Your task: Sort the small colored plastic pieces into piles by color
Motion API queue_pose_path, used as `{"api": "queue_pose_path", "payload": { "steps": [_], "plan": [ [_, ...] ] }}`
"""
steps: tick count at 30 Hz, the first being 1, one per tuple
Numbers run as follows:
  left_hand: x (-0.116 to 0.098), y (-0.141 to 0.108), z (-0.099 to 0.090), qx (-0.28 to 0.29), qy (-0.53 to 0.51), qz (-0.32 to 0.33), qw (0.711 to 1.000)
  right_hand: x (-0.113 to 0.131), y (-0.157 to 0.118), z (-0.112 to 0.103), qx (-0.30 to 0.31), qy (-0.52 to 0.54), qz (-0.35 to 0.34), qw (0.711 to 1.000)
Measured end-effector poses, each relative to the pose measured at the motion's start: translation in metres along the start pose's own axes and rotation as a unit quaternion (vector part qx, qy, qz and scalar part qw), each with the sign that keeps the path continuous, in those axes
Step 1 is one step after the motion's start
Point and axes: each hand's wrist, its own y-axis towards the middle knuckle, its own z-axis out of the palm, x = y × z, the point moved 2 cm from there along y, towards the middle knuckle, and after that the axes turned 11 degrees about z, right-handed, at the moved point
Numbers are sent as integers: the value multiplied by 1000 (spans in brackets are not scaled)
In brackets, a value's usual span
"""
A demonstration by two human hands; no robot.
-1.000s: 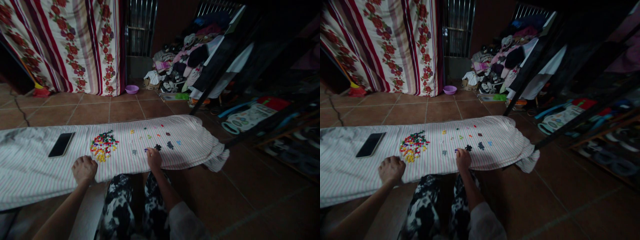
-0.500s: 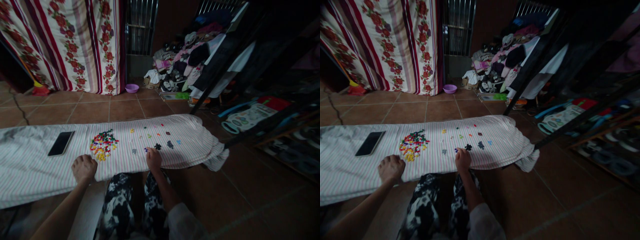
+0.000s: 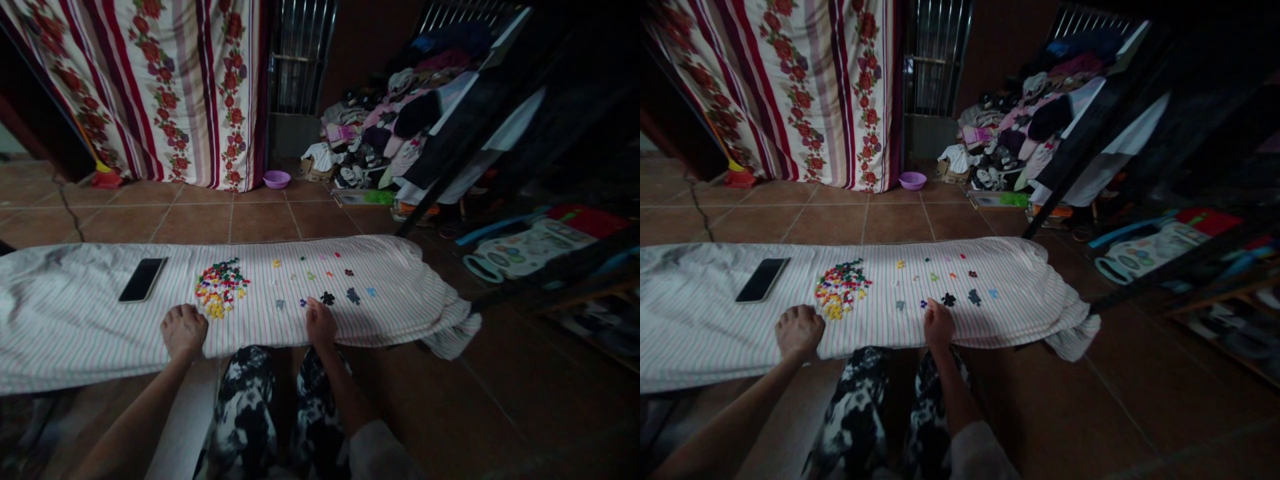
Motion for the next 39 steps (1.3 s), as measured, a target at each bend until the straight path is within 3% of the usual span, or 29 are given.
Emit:
{"api": "queue_pose_path", "payload": {
  "steps": [9,14,18,26,33,39],
  "plan": [
    [2,0,4,-34,-9,15,999,-1,4,-2,-28,53,-3,998],
    [2,1,5,-33,-14,15,999,13,6,-4,-36,92,26,995],
    [2,1,5,-30,-14,11,999,43,6,5,8,122,-25,992],
    [1,1,3,-36,-18,13,999,116,3,42,108,115,-143,977],
    [1,2,3,-34,-16,12,999,175,9,76,196,28,-182,963],
    [0,2,3,-51,-9,25,998,211,13,107,249,-16,-210,945]
  ]
}}
